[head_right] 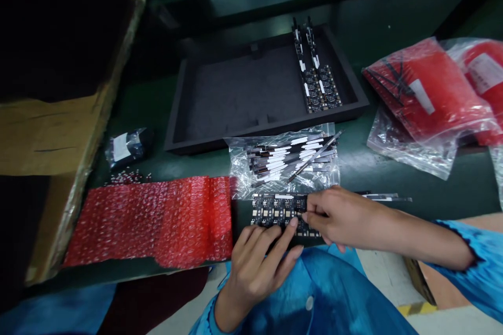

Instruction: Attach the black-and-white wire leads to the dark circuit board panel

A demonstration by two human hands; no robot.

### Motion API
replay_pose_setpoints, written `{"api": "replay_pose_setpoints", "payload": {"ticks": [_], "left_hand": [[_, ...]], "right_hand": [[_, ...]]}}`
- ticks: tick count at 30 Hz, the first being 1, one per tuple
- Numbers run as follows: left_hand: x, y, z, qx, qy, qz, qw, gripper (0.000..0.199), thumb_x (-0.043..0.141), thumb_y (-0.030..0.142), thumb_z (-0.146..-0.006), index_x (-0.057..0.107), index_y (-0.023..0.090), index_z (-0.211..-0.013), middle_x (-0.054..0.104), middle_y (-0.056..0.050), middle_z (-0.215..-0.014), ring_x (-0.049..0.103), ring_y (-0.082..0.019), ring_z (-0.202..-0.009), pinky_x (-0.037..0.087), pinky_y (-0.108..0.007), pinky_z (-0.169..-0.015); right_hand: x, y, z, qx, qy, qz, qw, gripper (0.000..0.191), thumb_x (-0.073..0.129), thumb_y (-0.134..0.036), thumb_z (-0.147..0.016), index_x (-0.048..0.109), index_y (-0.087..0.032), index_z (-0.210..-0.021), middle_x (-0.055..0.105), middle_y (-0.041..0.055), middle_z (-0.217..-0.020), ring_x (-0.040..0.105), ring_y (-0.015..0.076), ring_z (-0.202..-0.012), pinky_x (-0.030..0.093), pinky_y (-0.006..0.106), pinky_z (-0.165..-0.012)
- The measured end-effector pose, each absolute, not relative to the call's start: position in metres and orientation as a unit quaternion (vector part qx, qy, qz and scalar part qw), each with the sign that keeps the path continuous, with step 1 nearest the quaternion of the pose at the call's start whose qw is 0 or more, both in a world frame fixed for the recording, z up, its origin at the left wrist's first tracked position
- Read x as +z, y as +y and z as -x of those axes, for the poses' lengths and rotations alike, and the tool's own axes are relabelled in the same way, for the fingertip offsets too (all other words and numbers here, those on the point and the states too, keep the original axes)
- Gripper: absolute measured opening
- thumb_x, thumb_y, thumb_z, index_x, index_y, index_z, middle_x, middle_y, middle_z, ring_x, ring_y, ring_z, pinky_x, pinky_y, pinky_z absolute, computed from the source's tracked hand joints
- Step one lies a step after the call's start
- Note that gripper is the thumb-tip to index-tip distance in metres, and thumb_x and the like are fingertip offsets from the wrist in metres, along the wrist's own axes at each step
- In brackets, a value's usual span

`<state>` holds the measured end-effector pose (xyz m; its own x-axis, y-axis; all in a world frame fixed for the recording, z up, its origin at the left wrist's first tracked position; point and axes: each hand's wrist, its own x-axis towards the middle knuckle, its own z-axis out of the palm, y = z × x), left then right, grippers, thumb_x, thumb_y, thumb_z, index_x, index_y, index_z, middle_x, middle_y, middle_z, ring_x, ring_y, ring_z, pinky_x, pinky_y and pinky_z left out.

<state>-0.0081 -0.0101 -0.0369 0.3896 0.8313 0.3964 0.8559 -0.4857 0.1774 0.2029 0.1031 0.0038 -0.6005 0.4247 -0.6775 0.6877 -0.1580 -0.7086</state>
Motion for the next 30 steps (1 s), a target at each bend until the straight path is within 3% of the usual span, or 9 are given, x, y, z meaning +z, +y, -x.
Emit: {"api": "replay_pose_setpoints", "payload": {"ticks": [7, 17, 23, 30], "left_hand": [[-0.0350, -0.0065, 0.0060, -0.204, -0.510, 0.835, 0.026, 0.047, 0.065, 0.053, -0.090, 0.062, 0.024, -0.127, 0.071, 0.002, -0.088, 0.060, -0.012, -0.071, 0.050, -0.030, -0.063], [-0.0321, -0.0036, 0.0058, -0.183, -0.504, 0.844, 0.024, 0.048, 0.065, 0.052, -0.090, 0.061, 0.023, -0.128, 0.069, 0.003, -0.089, 0.061, -0.011, -0.072, 0.050, -0.029, -0.063], [-0.0347, -0.0039, 0.0081, -0.197, -0.523, 0.829, -0.021, 0.046, 0.067, 0.051, -0.089, 0.059, 0.030, -0.130, 0.067, 0.003, -0.082, 0.060, -0.013, -0.072, 0.049, -0.031, -0.061], [-0.0338, -0.0038, 0.0041, -0.197, -0.534, 0.822, -0.011, 0.043, 0.067, 0.052, -0.088, 0.064, 0.029, -0.123, 0.065, 0.003, -0.077, 0.059, -0.014, -0.071, 0.046, -0.031, -0.060]], "right_hand": [[0.0054, 0.1038, -0.2024, -0.616, 0.646, -0.436, 0.116, 0.028, 0.053, -0.040, -0.100, 0.057, -0.023, -0.078, 0.068, -0.0031, -0.056, 0.062, 0.0138, -0.040, 0.040, 0.020, -0.040], [0.0037, 0.1030, -0.2076, -0.627, 0.646, -0.421, 0.115, 0.029, 0.050, -0.043, -0.103, 0.061, -0.023, -0.085, 0.070, -0.0024, -0.060, 0.066, 0.0156, -0.044, 0.045, 0.021, -0.040], [0.0050, 0.1040, -0.2098, -0.630, 0.647, -0.414, 0.113, 0.028, 0.052, -0.042, -0.103, 0.060, -0.023, -0.084, 0.069, -0.0024, -0.060, 0.066, 0.0159, -0.045, 0.045, 0.022, -0.042], [0.0045, 0.1053, -0.2081, -0.626, 0.653, -0.410, 0.112, 0.027, 0.051, -0.041, -0.103, 0.060, -0.023, -0.085, 0.069, -0.0025, -0.059, 0.066, 0.0159, -0.044, 0.043, 0.022, -0.043]]}}
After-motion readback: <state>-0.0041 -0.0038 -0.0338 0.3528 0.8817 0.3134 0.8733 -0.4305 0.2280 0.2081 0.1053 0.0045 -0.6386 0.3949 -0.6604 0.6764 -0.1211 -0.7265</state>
